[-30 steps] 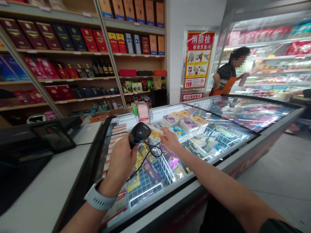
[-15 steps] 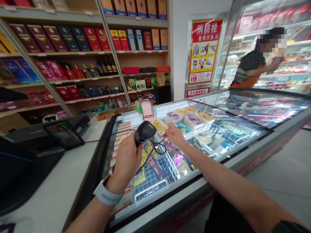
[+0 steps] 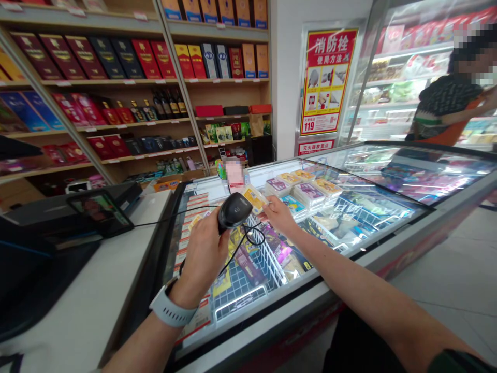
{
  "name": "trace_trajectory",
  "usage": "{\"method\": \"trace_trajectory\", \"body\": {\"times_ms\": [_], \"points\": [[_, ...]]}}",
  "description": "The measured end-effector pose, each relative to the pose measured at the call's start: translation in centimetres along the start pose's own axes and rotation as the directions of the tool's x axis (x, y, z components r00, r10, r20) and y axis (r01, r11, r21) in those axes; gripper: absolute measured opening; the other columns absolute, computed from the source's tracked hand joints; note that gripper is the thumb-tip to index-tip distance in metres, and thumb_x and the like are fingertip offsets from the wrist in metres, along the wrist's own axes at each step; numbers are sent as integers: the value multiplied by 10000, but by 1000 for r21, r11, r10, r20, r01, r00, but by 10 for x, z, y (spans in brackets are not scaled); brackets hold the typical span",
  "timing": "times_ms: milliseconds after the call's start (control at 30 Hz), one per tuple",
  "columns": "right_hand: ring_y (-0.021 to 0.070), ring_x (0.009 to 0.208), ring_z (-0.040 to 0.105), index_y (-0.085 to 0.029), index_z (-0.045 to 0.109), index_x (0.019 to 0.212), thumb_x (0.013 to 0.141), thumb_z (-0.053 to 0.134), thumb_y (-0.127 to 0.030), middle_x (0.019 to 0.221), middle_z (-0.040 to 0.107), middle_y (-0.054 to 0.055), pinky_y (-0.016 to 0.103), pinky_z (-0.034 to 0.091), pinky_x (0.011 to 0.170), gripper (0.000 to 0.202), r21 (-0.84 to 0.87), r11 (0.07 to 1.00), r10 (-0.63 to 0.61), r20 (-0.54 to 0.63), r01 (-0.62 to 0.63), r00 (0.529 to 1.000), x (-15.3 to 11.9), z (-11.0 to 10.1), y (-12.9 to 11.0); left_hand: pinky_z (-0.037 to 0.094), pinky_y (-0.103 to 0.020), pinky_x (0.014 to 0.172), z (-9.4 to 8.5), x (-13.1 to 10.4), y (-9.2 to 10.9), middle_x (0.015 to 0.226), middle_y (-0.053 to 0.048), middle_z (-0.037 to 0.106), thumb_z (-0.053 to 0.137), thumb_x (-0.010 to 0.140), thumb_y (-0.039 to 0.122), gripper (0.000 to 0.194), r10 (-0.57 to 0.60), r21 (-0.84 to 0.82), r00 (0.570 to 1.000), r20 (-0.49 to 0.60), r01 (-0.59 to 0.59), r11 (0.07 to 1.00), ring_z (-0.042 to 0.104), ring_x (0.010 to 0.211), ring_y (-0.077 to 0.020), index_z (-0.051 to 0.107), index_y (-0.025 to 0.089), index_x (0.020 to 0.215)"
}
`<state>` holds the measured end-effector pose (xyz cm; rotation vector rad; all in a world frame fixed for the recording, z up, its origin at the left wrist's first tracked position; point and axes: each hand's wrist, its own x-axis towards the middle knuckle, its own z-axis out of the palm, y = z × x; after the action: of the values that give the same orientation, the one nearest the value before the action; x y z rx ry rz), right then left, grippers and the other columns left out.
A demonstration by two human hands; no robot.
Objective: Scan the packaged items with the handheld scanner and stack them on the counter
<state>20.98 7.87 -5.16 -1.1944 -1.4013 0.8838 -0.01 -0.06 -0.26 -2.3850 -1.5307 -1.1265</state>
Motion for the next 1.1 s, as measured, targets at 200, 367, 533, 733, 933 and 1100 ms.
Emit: {"method": "trace_trajectory", "body": {"times_ms": [200,367,533,733,933,1100], "points": [[156,710,716,-225,475,1056,893,471,-263,736,697,-30,269,591,612,168,28,1000,-3,18,2,1000,1,0,2,436,-482,991,-1,-1,0,1269,-142,607,493,837,192,533,-1,2,1000,8,1,1000,569,1156,-308,420,135,1362],[166,726,716,-222,470,1055,891,465,-268,737,689,-28,282,592,610,171,46,999,-1,21,0,1000,1,0,2,435,-476,994,-2,0,2,1270,-147,605,488,844,196,537,-4,-1,1000,14,4,1000,572,1138,-303,417,120,1371],[165,736,714,-223,467,1063,893,456,-253,740,684,-28,269,588,596,173,34,999,-3,29,2,1000,1,0,2,437,-473,996,-2,0,2,1252,-145,612,489,849,197,529,-7,-5,1000,12,7,1000,576,1127,-299,423,116,1367],[166,751,717,-227,464,1062,894,455,-267,752,691,-25,272,588,608,173,17,1000,-3,33,2,999,1,0,2,444,-477,986,-3,0,4,1242,-160,613,481,855,210,507,-4,6,1000,7,3,1000,578,1127,-314,437,99,1347],[162,749,714,-225,465,1059,888,451,-260,762,685,-24,268,585,608,175,23,1000,5,39,-6,999,-1,0,-2,459,-480,965,-3,0,4,1219,-160,617,483,863,228,491,-9,39,1000,-2,9,999,581,1120,-318,442,111,1338],[157,749,712,-224,464,1080,889,447,-258,781,683,-23,267,584,616,195,20,1000,-4,44,3,999,-1,0,-2,452,-489,975,-2,0,3,1211,-170,618,483,865,236,482,-6,50,1000,-4,6,999,577,1120,-322,449,96,1325]]}}
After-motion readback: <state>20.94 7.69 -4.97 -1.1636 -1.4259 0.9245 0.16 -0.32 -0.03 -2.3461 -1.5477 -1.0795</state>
